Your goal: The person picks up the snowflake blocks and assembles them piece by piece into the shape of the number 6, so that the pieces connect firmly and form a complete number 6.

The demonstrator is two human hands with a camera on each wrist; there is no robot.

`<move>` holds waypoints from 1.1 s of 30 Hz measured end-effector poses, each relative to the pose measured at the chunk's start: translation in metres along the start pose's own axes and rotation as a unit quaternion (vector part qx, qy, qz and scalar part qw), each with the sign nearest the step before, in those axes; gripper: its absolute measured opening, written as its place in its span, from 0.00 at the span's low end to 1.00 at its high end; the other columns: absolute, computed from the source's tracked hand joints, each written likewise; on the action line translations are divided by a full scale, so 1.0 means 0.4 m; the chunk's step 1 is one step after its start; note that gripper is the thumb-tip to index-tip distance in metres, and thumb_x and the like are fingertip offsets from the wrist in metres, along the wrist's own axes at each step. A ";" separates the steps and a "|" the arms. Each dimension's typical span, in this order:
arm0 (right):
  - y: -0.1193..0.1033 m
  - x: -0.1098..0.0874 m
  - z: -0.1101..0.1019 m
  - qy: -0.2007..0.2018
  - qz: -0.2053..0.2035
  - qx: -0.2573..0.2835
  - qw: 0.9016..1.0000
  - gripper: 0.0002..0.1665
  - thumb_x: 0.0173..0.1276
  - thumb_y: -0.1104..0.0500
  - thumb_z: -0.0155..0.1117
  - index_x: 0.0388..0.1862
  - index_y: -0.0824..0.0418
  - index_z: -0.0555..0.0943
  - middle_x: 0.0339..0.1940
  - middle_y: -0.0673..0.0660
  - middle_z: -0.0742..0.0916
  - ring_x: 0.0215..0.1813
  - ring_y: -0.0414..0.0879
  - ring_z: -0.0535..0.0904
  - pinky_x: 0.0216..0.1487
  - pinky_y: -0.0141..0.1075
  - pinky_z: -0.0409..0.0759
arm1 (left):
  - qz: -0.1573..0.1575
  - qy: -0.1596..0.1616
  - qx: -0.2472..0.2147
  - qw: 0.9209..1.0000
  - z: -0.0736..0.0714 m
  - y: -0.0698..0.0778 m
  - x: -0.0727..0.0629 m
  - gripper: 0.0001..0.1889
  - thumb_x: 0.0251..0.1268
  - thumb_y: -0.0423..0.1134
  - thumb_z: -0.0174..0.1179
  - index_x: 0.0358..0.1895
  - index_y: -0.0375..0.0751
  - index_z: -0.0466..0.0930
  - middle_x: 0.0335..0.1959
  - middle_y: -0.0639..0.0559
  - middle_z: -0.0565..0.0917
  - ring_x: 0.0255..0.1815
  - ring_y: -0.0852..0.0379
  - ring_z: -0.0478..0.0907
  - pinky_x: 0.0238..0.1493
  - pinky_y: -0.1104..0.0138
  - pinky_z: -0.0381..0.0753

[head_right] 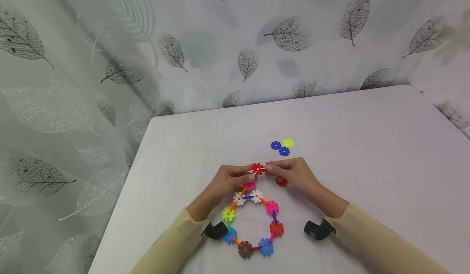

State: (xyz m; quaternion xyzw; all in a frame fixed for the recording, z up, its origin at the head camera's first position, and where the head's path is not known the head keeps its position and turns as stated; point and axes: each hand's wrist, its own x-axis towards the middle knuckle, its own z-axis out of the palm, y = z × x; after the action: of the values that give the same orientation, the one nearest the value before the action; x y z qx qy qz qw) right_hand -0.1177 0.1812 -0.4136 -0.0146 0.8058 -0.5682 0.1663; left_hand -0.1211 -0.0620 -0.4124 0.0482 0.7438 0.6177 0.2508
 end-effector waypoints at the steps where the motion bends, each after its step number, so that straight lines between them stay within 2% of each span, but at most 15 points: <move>1: 0.002 0.001 0.002 0.000 -0.001 -0.001 1.000 0.30 0.69 0.43 0.69 0.60 0.63 0.84 0.50 0.58 0.89 0.50 0.54 0.81 0.34 0.34 0.77 | -0.001 0.001 0.002 1.000 0.000 -0.002 0.001 0.21 0.67 0.43 0.69 0.62 0.49 0.83 0.54 0.52 0.86 0.42 0.57 0.84 0.40 0.63 0.85; 4: 0.004 0.004 0.005 -0.004 -0.012 -0.009 1.000 0.29 0.70 0.43 0.68 0.59 0.63 0.85 0.50 0.58 0.90 0.52 0.55 0.81 0.35 0.34 0.78 | -0.003 0.003 0.006 1.000 -0.001 -0.005 0.004 0.21 0.66 0.43 0.70 0.62 0.48 0.83 0.53 0.52 0.87 0.40 0.57 0.84 0.40 0.62 0.85; 10: -0.004 0.005 0.003 -0.012 -0.040 -0.065 0.997 0.30 0.73 0.42 0.64 0.61 0.63 0.83 0.49 0.57 0.90 0.55 0.55 0.83 0.43 0.36 0.82 | -0.007 -0.005 0.018 1.000 -0.009 -0.007 0.006 0.21 0.66 0.43 0.70 0.62 0.50 0.84 0.46 0.53 0.88 0.39 0.57 0.84 0.39 0.62 0.86; 13: -0.009 0.002 -0.003 0.000 -0.061 -0.079 0.995 0.28 0.76 0.45 0.61 0.64 0.63 0.82 0.53 0.58 0.89 0.54 0.55 0.84 0.43 0.38 0.84 | -0.005 -0.009 0.030 1.000 -0.012 -0.004 0.005 0.21 0.66 0.44 0.69 0.62 0.51 0.84 0.45 0.53 0.89 0.38 0.57 0.84 0.38 0.62 0.86; 18: -0.018 -0.002 -0.023 0.041 -0.105 -0.087 0.990 0.27 0.79 0.49 0.58 0.69 0.62 0.77 0.63 0.60 0.83 0.59 0.57 0.81 0.46 0.38 0.84 | -0.010 -0.013 0.039 0.999 -0.024 -0.005 0.006 0.20 0.66 0.44 0.69 0.61 0.50 0.85 0.43 0.52 0.89 0.33 0.56 0.82 0.37 0.63 0.85; 22: -0.018 -0.009 -0.041 0.062 -0.126 -0.091 0.986 0.29 0.79 0.50 0.57 0.73 0.62 0.72 0.66 0.63 0.80 0.58 0.60 0.81 0.49 0.46 0.85 | -0.019 -0.016 0.038 0.999 -0.028 -0.005 0.008 0.21 0.66 0.44 0.70 0.62 0.49 0.84 0.44 0.51 0.89 0.33 0.56 0.83 0.38 0.62 0.86; 28: -0.010 -0.019 -0.057 0.086 -0.119 -0.107 0.983 0.36 0.79 0.53 0.59 0.80 0.57 0.61 0.68 0.67 0.76 0.62 0.66 0.78 0.50 0.54 0.83 | -0.038 -0.019 0.034 0.999 -0.026 -0.006 0.006 0.21 0.66 0.43 0.70 0.62 0.47 0.84 0.44 0.51 0.89 0.35 0.55 0.85 0.37 0.61 0.86; 33: -0.008 -0.022 -0.070 0.102 -0.105 -0.122 0.982 0.39 0.77 0.52 0.61 0.81 0.55 0.59 0.67 0.67 0.76 0.61 0.66 0.78 0.50 0.56 0.83 | -0.041 -0.023 0.035 0.998 -0.028 -0.008 0.003 0.23 0.66 0.43 0.70 0.63 0.45 0.82 0.44 0.51 0.89 0.34 0.55 0.84 0.35 0.62 0.86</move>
State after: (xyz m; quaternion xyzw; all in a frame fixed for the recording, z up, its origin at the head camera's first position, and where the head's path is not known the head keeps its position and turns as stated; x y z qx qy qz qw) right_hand -0.1178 0.2073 -0.4000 -0.0617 0.8756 -0.4787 0.0197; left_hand -0.1260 -0.0723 -0.4146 0.0408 0.7605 0.5789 0.2913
